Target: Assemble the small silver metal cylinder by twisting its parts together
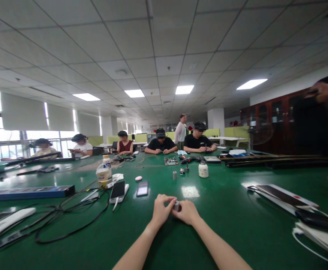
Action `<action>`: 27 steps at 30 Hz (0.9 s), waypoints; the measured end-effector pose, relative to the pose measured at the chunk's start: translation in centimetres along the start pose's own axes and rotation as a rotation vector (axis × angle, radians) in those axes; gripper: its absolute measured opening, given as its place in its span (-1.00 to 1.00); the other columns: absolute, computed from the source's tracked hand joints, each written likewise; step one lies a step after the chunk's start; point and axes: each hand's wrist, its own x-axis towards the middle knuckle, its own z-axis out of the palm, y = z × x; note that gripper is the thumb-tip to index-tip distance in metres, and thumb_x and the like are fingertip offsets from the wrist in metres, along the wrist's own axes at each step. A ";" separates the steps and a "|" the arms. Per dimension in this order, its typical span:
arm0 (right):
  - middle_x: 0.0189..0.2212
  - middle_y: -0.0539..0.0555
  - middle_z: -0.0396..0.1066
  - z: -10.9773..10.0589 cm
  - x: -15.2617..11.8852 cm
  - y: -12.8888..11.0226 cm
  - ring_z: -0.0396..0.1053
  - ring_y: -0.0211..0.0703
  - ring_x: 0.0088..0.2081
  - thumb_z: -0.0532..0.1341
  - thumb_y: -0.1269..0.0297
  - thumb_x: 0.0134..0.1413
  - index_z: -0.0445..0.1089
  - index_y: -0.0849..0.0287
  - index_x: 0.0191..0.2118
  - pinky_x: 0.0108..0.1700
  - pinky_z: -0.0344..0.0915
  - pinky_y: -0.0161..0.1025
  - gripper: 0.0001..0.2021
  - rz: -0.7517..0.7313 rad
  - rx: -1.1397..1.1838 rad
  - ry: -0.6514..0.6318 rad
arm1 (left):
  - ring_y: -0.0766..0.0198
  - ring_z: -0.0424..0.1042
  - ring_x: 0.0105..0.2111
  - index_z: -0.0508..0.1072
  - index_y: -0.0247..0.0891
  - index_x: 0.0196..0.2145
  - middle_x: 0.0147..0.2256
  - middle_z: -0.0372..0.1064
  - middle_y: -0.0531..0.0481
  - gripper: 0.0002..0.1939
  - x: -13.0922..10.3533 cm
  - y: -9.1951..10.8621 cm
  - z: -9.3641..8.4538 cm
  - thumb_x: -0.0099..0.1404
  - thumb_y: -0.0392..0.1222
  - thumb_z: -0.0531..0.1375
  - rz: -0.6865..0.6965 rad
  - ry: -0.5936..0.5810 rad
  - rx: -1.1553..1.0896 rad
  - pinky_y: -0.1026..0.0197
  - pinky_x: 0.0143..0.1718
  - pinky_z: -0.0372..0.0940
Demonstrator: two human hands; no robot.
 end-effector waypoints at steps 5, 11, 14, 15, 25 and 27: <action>-0.01 0.12 0.39 0.1 0.2 0.1 0.43 -0.06 -0.09 0.18 0.22 0.27 0.35 0.19 0.02 -0.08 0.41 -0.03 -0.73 0.007 0.003 -0.009 | 0.20 0.46 -0.17 0.43 -0.28 -0.08 -0.10 0.42 -0.07 -0.76 0.1 0.2 -0.2 0.39 -0.10 0.15 -0.018 -0.028 -0.042 0.03 -0.12 0.39; -0.01 0.12 0.39 0.0 0.2 0.2 0.42 -0.07 -0.09 0.18 0.22 0.27 0.35 0.19 0.02 -0.07 0.41 -0.03 -0.74 0.009 -0.001 -0.020 | 0.18 0.45 -0.15 0.43 -0.27 -0.07 -0.07 0.42 -0.08 -0.76 0.0 0.4 -0.2 0.39 -0.10 0.16 -0.044 -0.067 -0.072 0.00 -0.09 0.38; -0.01 0.12 0.39 -0.1 0.1 0.2 0.42 -0.07 -0.09 0.18 0.22 0.28 0.35 0.19 0.02 -0.07 0.41 -0.03 -0.74 -0.002 -0.012 -0.024 | 0.15 0.43 -0.10 0.43 -0.26 -0.06 -0.05 0.40 -0.09 -0.75 0.0 0.3 0.1 0.38 -0.10 0.17 -0.070 -0.051 -0.072 -0.03 -0.05 0.35; -0.01 0.12 0.39 -0.1 0.1 0.2 0.43 -0.07 -0.09 0.18 0.22 0.28 0.35 0.19 0.02 -0.07 0.41 -0.03 -0.74 -0.005 -0.015 -0.025 | 0.15 0.43 -0.09 0.43 -0.26 -0.06 -0.04 0.40 -0.09 -0.76 0.0 0.3 0.2 0.38 -0.11 0.17 -0.082 -0.042 -0.068 -0.04 -0.04 0.35; -0.15 0.08 0.46 -0.1 0.1 -0.1 0.46 -0.13 -0.19 0.16 0.14 0.28 0.40 0.22 -0.09 -0.12 0.41 -0.07 -0.74 -0.022 -0.031 0.033 | 0.14 0.42 -0.08 0.40 -0.25 -0.02 0.00 0.37 -0.10 -0.74 0.7 -1.2 -0.1 0.39 -0.12 0.16 -0.222 0.039 0.008 -0.03 -0.05 0.36; -0.26 0.07 0.50 -0.3 0.0 -0.2 0.47 -0.12 -0.25 0.13 0.01 0.26 0.44 0.22 -0.20 -0.16 0.39 -0.12 -0.66 -0.024 -0.031 0.071 | 0.14 0.42 -0.08 0.40 -0.25 -0.01 0.00 0.37 -0.11 -0.73 0.5 -2.0 -0.5 0.39 -0.11 0.16 -0.290 0.041 0.058 -0.03 -0.06 0.37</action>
